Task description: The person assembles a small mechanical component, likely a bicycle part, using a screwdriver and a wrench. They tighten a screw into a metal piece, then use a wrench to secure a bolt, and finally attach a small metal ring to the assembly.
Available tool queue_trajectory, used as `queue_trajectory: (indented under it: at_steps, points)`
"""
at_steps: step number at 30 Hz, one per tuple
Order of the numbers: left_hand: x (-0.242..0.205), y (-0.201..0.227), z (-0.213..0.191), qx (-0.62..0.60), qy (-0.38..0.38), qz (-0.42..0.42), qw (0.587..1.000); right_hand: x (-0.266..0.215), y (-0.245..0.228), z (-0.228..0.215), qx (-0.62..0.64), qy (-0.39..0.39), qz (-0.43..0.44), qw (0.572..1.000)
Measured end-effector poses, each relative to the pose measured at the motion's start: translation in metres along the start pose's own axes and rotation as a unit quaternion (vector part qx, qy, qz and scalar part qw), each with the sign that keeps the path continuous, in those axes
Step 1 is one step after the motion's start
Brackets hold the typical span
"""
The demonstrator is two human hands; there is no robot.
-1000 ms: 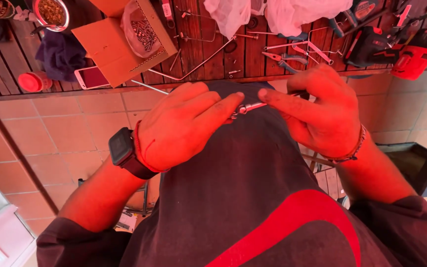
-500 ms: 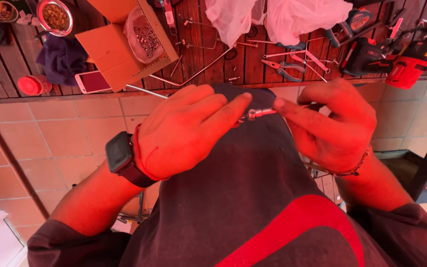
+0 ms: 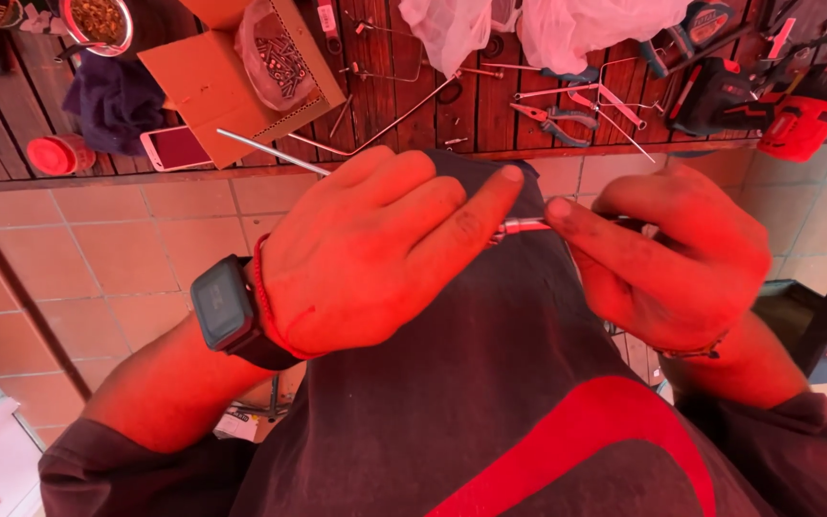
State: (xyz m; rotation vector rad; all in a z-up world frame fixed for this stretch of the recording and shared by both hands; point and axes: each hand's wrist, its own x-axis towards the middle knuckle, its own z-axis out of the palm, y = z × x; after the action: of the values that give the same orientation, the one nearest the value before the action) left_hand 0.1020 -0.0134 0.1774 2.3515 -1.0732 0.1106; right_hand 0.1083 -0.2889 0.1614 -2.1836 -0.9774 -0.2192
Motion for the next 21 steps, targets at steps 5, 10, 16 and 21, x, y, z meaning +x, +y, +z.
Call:
queue_trajectory:
  at_steps: [5, 10, 16, 21]
  points:
    - [0.004, 0.001, -0.006, 0.013, 0.037, 0.014, 0.999, 0.004, -0.005, -0.009, 0.02, -0.021, -0.011, 1.0]
    - [0.006, 0.002, -0.01, 0.016, 0.029, 0.019, 0.999, 0.008, -0.011, -0.017, 0.021, -0.04, -0.007, 0.999]
    - [0.007, 0.0, -0.012, -0.018, 0.033, 0.019, 0.999, 0.029, -0.009, -0.029, 0.029, -0.039, -0.051, 0.998]
    - [0.006, 0.006, -0.022, -0.037, -0.023, -0.079, 0.996, 0.044, -0.004, -0.052, 0.0, -0.15, -0.083, 0.985]
